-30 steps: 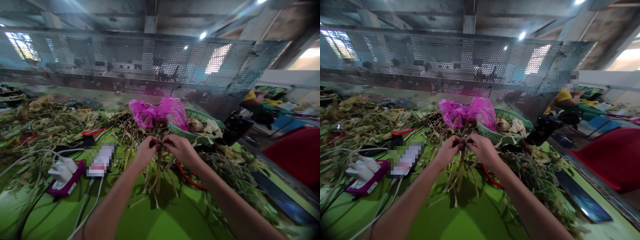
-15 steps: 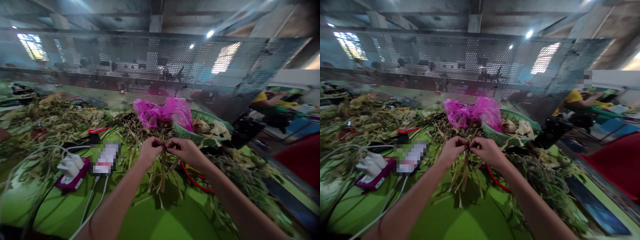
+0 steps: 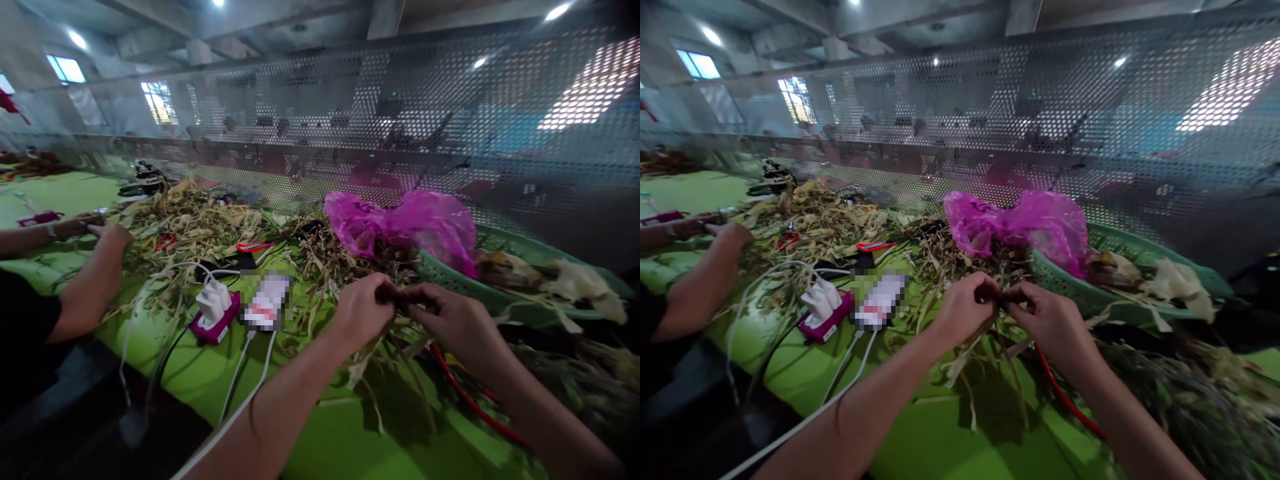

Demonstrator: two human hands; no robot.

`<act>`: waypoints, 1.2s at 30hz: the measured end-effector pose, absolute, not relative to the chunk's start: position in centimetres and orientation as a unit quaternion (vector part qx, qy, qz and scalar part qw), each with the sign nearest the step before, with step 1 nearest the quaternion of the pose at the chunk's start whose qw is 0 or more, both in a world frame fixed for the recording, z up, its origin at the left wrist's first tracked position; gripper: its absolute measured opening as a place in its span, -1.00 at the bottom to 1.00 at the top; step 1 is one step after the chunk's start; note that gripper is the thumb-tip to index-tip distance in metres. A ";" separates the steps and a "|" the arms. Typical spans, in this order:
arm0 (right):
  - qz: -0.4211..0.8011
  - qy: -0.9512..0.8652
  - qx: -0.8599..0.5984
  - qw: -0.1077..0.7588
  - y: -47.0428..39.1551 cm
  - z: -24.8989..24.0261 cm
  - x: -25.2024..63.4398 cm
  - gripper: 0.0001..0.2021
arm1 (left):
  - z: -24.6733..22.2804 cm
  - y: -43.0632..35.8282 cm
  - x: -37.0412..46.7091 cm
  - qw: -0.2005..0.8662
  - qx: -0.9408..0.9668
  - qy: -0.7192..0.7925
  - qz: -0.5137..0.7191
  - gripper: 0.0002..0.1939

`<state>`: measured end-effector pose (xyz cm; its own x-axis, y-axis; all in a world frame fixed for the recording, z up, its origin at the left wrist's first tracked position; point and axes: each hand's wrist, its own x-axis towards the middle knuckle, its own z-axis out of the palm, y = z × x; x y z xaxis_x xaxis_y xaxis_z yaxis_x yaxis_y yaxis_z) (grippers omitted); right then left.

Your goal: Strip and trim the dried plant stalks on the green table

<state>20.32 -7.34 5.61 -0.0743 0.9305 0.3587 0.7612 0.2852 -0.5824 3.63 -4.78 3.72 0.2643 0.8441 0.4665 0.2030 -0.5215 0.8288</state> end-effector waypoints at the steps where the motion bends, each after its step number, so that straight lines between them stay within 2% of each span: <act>1: 0.110 -0.722 -0.590 0.343 -7.4 5.7 20.2 -0.81 | 3.8 -4.8 3.7 0.320 0.727 0.366 0.485 -0.79; 5: 0.119 -0.709 -0.610 0.333 -7.5 5.5 19.8 -0.81 | 3.5 -4.9 3.9 0.278 0.743 0.370 0.483 -0.78; 9: 0.219 -0.689 -0.588 0.363 -7.0 5.0 20.1 -0.80 | 3.1 -4.7 4.1 0.244 0.747 0.377 0.490 -0.81; 14: 0.304 -0.661 -0.542 0.421 -7.0 5.5 20.1 -0.77 | 3.3 -4.9 4.0 0.256 0.753 0.344 0.499 -0.82; 19: 0.323 -0.641 -0.504 0.480 -7.2 5.8 19.6 -0.78 | 3.2 -4.9 3.9 0.285 0.741 0.309 0.524 -0.79; 24: 0.359 -0.644 -0.486 0.469 -7.2 5.7 19.9 -0.79 | 3.1 -4.9 4.1 0.308 0.726 0.303 0.534 -0.80; 36: 0.340 -0.645 -0.498 0.469 -7.6 6.3 20.3 -0.82 | 2.8 -4.7 4.2 0.350 0.707 0.292 0.541 -0.85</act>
<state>20.28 -7.56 6.28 -0.0643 0.9617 0.2666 0.3236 0.2728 -0.9060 4.17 -4.74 2.76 0.2447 0.7920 0.5594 0.0346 -0.5837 0.8113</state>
